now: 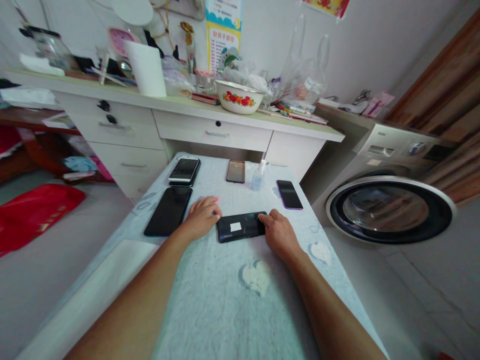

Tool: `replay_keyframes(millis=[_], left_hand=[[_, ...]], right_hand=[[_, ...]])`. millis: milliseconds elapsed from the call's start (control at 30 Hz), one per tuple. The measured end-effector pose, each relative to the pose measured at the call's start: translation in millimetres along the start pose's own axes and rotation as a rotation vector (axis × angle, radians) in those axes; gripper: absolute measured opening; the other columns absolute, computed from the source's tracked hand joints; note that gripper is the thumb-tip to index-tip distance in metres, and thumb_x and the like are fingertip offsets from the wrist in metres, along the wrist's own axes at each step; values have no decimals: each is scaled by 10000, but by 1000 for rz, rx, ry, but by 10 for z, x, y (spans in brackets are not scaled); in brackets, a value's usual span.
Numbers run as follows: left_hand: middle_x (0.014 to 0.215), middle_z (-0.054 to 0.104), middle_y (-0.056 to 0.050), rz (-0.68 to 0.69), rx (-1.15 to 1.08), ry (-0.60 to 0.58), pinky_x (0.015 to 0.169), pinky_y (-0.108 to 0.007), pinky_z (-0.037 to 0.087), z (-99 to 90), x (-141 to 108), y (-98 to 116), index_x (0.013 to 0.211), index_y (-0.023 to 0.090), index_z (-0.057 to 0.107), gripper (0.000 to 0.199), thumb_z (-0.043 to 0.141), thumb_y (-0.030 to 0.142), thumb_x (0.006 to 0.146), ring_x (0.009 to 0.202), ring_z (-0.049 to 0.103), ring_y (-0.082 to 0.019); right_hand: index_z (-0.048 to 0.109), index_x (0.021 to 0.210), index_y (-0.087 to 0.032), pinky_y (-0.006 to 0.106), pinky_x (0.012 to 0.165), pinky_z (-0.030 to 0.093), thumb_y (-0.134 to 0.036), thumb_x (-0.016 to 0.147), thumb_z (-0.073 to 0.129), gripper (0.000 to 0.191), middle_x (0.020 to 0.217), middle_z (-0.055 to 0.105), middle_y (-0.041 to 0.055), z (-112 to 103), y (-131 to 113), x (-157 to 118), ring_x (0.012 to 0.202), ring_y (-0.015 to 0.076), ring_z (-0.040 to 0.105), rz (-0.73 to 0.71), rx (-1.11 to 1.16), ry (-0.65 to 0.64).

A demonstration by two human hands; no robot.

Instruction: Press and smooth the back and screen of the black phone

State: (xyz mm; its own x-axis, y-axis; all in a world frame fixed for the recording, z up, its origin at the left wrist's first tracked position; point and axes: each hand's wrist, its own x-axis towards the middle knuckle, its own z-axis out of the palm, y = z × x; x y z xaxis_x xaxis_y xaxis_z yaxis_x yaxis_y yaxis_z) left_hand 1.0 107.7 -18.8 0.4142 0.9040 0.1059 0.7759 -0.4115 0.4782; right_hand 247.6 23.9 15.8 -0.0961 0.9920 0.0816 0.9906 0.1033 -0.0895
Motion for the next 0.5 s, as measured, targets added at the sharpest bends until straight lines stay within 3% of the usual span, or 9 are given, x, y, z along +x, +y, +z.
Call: replay_keyframes(millis=[267,500], left_hand=[[1372,499,-57,49,34,56,1119,-467,255,13,-45,28,820,213,605,173,437,244,846,1333,361,-231],[1327,526,-44,100,71,129,1105,-465,285,86,-65,0,853,229,594,163,433,248,864,1308,388,-228]], right_hand=[[651,1057,-238,264,726,317,-228,973,330,332,894,536,55,46,94,9,822,170,519,69,-43,56],[635,1039,-217,262,723,322,-177,949,351,300,917,541,58,11,39,8,828,167,525,70,-95,28]])
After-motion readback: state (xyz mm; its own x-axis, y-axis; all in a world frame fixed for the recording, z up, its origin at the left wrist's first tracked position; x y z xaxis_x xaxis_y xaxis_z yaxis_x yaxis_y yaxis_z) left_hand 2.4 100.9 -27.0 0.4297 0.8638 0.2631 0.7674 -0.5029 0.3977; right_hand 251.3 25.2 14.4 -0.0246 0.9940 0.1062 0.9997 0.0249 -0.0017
